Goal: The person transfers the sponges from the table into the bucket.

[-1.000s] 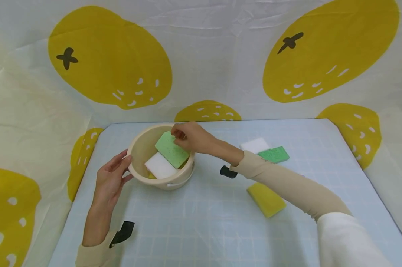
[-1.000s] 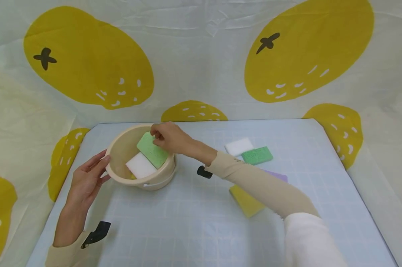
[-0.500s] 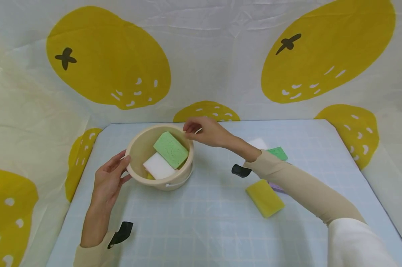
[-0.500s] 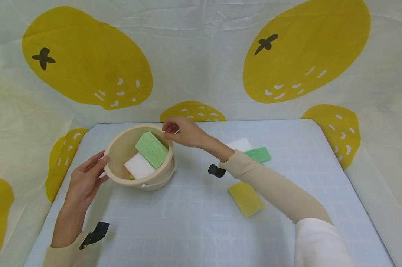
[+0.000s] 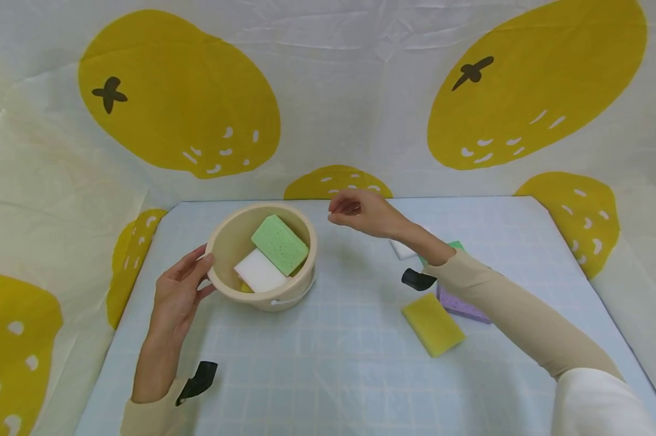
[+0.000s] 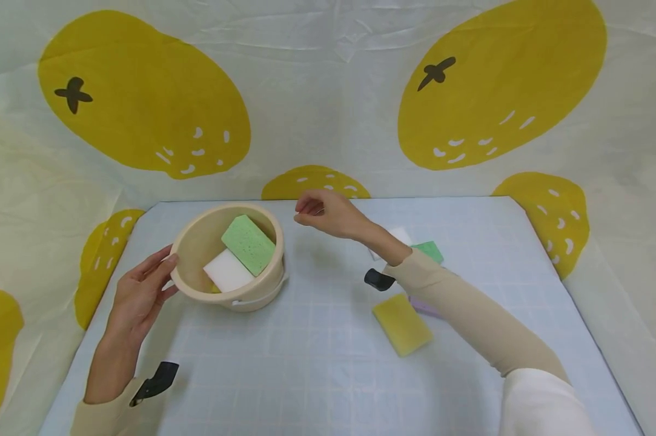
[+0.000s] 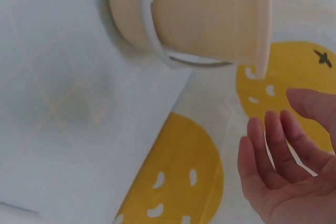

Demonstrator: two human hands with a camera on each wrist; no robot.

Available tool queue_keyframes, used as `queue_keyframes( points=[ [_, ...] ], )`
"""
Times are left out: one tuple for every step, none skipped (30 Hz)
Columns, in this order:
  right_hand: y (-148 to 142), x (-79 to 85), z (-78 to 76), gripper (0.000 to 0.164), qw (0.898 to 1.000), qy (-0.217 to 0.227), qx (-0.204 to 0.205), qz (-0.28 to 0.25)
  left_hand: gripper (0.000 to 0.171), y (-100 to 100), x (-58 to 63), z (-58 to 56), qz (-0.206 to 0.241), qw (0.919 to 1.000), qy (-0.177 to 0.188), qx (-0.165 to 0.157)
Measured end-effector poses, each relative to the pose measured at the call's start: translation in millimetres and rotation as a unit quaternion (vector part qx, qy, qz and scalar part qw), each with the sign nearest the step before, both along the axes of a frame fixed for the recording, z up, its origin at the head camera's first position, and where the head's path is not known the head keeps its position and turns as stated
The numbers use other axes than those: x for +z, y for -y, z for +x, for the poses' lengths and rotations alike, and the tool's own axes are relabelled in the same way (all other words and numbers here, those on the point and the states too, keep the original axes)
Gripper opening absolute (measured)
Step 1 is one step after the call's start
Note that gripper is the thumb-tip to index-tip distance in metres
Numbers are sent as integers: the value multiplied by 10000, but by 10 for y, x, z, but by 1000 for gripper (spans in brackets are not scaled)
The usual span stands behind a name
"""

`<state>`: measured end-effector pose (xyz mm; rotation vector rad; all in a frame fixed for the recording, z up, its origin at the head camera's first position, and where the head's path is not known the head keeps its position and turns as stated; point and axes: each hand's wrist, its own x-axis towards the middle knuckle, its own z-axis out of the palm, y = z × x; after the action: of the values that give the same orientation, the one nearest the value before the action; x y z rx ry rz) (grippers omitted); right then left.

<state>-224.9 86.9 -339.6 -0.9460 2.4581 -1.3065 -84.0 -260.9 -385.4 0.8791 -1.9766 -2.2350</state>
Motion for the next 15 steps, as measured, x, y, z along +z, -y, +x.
queue_keyframes(
  points=[
    [-32, -9, -5, 16, 10000, 20, -16, -1, 69, 0, 0, 0, 8, 10000, -6, -3],
    [-62, -19, -9, 16, 10000, 31, -31, -2, 69, 0, 0, 0, 20, 10000, -6, -2],
    [-91, -31, -15, 17, 10000, 44, -33, -12, 69, 0, -1, 0, 26, 10000, -6, -3],
    [-120, -46, -22, 17, 10000, 59, -35, -25, 69, 0, -1, 0, 33, 10000, -9, -7],
    [-149, -61, -27, 18, 10000, 71, -48, -34, 70, 0, -1, 1, 37, 10000, -8, -11],
    [-177, -76, -33, 19, 9999, 87, -56, -63, 70, 0, -1, 2, 40, 10000, -10, -12],
    [-205, -92, -37, 20, 9999, 81, -71, -71, 70, 1, -1, 3, 36, 10000, -13, -12],
    [-233, -105, -40, 21, 9999, 79, -94, -80, 70, 1, -1, 4, 22, 10000, -10, -16],
    [-263, -120, -44, 21, 9998, 90, -119, -94, 70, 2, -1, 5, 6, 10000, -15, -22],
    [-293, -135, -48, 22, 9998, 91, -149, -100, 70, 2, -1, 6, -10, 10000, -21, -27],
    [-326, -151, -51, 22, 9998, 93, -175, -97, 71, 2, -3, 6, -19, 10000, -21, -27],
    [-359, -168, -56, 23, 9997, 100, -197, -94, 70, 2, -6, 5, -30, 10000, -21, -25],
    [-392, -184, -64, 23, 9996, 104, -236, -70, 70, 3, -7, 3, -43, 10000, -11, -23],
    [-429, -204, -72, 23, 9995, 127, -269, -69, 70, 4, -7, 1, -44, 10000, -1, -24],
    [-467, -223, -81, 24, 9994, 146, -299, -59, 71, 5, -8, -2, -39, 10000, 11, -21]
  ],
)
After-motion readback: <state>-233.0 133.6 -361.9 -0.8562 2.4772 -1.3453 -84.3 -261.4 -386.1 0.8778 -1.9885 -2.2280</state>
